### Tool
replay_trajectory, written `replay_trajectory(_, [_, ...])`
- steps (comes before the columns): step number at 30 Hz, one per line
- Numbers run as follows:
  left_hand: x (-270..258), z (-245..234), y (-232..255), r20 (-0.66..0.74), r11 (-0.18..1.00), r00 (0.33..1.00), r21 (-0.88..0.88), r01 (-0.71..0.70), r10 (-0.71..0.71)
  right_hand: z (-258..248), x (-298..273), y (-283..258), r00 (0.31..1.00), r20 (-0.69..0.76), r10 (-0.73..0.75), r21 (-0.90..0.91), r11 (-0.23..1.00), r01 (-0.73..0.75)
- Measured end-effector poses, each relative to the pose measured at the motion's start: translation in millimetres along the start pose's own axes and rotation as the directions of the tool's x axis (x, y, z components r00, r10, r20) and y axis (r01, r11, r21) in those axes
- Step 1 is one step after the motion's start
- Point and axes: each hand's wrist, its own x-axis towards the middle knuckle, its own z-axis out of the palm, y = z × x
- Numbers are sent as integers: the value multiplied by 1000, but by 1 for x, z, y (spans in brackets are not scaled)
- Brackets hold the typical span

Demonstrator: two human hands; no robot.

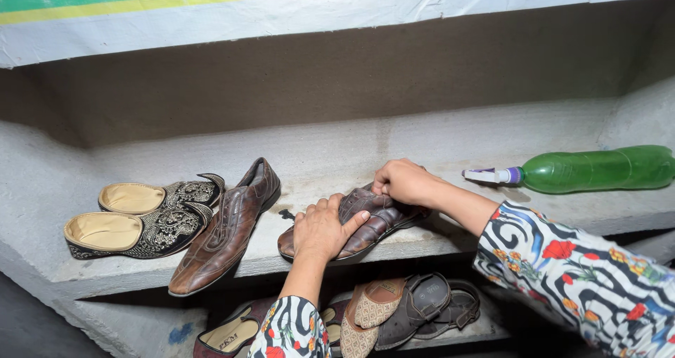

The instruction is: The person cleans a brown leather shoe on a concrete shelf using a spray bottle and a red cloth. They spray the shoe and wipe it repeatedly, focusing on the upper and sides, then place the shoe back on the shelf.

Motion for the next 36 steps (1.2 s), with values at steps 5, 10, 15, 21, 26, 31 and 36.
replay_trajectory(5, [0, 3, -2, -23, 1000, 1000, -3, -14, 14, -3, -23, 21, 998, 50, 45, 617, 784, -67])
replay_trajectory(10, [2, 6, -5, -34, 999, 999, 5, -35, 35, -28, -67, 66, 981, 137, -137, 753, 658, -14])
replay_trajectory(15, [0, 3, -2, -15, 1000, 1000, 7, -19, 19, -46, -93, 111, 997, 76, 23, 464, 884, -55])
replay_trajectory(21, [1, 4, -2, -41, 999, 999, 8, -35, 35, -24, -105, 126, 952, -213, 219, 578, 814, -58])
replay_trajectory(26, [2, 8, -3, -58, 999, 998, -5, -32, 31, -13, -103, 117, 875, -418, 242, 692, 709, 134])
replay_trajectory(31, [-2, 7, -1, -136, 999, 989, -10, -50, 49, 20, -84, 104, 826, -561, 54, 476, 838, 268])
replay_trajectory(36, [-9, 4, 16, -377, 974, 902, 162, -160, 211, 81, -91, 80, 872, -486, 63, 393, 907, 154])
